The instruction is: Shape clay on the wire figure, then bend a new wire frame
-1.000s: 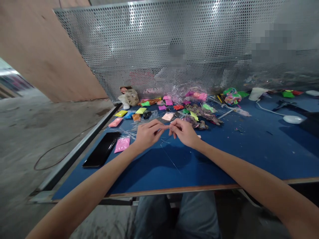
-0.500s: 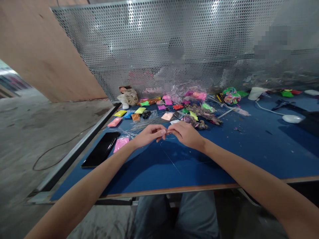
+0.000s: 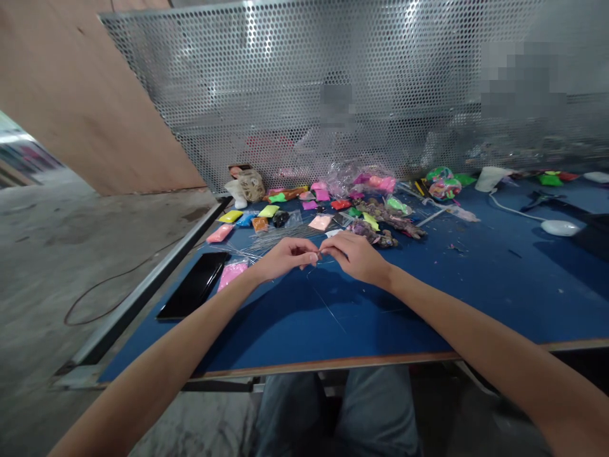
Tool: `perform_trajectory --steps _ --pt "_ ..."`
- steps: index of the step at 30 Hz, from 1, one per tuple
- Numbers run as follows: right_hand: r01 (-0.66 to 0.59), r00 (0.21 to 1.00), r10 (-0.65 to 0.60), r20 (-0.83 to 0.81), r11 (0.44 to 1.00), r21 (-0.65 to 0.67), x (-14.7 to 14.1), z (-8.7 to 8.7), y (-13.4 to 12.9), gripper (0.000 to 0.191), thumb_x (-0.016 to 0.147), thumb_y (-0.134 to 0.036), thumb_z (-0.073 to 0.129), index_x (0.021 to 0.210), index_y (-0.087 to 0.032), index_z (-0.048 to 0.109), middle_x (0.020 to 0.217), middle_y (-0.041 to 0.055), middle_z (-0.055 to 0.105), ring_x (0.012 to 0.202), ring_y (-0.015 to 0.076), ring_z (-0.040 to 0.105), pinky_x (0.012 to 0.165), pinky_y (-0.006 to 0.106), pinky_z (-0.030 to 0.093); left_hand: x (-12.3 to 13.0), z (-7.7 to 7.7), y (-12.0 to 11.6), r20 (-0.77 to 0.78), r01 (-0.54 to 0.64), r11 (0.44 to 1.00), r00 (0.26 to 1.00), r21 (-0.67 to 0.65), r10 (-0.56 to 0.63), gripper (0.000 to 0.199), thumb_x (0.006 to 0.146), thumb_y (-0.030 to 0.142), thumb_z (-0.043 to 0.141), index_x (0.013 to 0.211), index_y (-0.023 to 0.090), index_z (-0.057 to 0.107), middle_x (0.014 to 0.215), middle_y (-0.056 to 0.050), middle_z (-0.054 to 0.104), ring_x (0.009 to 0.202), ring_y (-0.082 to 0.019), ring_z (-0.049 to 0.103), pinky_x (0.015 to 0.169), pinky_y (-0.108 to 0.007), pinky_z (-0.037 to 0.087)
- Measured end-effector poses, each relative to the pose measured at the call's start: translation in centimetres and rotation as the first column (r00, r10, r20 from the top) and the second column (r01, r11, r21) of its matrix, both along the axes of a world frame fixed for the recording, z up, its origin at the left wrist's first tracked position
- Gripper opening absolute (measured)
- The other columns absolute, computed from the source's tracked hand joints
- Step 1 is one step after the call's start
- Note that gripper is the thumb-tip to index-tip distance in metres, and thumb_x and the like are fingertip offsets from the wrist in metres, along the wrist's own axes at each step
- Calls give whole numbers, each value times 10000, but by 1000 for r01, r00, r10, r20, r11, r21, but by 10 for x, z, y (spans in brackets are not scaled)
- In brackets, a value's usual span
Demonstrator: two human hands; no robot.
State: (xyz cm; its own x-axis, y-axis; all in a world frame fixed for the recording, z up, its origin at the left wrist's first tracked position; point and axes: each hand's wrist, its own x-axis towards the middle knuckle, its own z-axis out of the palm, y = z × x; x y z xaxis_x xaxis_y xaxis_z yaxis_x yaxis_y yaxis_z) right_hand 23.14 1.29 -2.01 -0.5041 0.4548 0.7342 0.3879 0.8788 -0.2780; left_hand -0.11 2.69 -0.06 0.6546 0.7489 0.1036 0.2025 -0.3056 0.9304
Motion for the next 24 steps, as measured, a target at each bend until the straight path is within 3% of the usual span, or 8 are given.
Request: perform_trajectory --steps 6,10,12,14,16,17,20,24 --pt "32 999 -33 -11 999 -43 -2 4 -4 122 1004 -232 544 958 -202 652 860 46 692 798 174 630 774 316 497 4 -1 -4 22 -36 998 999 49 35 347 818 477 764 847 135 707 745 -13 661 637 -90 528 578 -210 383" --pt "62 998 -64 -11 989 -135 -3 6 -6 163 999 -244 540 899 -200 660 838 40 713 780 170 639 773 311 491 4 1 -9 -53 -61 969 996 239 75 344 879 485 700 831 145 680 714 -3 641 590 -87 485 556 -220 350" --pt "61 997 -69 -23 965 -255 -5 7 -6 183 993 -259 543 870 -199 666 786 23 718 717 156 640 713 291 485 3 2 -10 -124 -83 895 981 439 152 309 925 455 651 838 160 671 743 -7 649 614 -99 505 585 -233 356" --pt "43 996 -68 -48 912 -407 -8 8 -6 212 991 -305 547 850 -195 661 712 9 709 638 146 629 633 273 472 3 1 -10 -188 -75 758 948 648 255 284 960 429 605 847 175 661 800 -20 667 668 -119 546 630 -252 356" --pt "21 994 -72 -79 855 -518 -10 9 -7 244 987 -362 553 843 -188 647 668 8 697 606 148 627 598 271 470 2 1 -10 -235 -32 629 912 776 337 287 982 434 568 864 187 657 835 -31 677 708 -141 574 653 -270 346" --pt "16 992 -80 -93 839 -544 -11 9 -8 250 983 -375 556 843 -186 639 660 10 694 607 151 632 598 272 475 2 1 -10 -249 -16 595 899 804 361 295 990 443 552 875 192 656 841 -34 680 715 -147 581 655 -274 342" --pt "52 988 -118 -97 855 -516 -10 10 -9 212 978 -351 559 855 -192 626 644 2 687 562 140 611 577 270 463 2 2 -10 -268 -6 597 889 803 370 307 1000 464 532 918 198 662 883 -34 694 710 -143 588 648 -272 345" --pt "94 988 -138 -67 889 -448 -8 9 -7 175 983 -320 544 881 -205 630 624 -10 677 525 137 596 561 276 456 3 5 -9 -237 -50 697 921 716 309 254 991 431 562 991 213 692 949 -23 712 717 -125 592 664 -254 378"
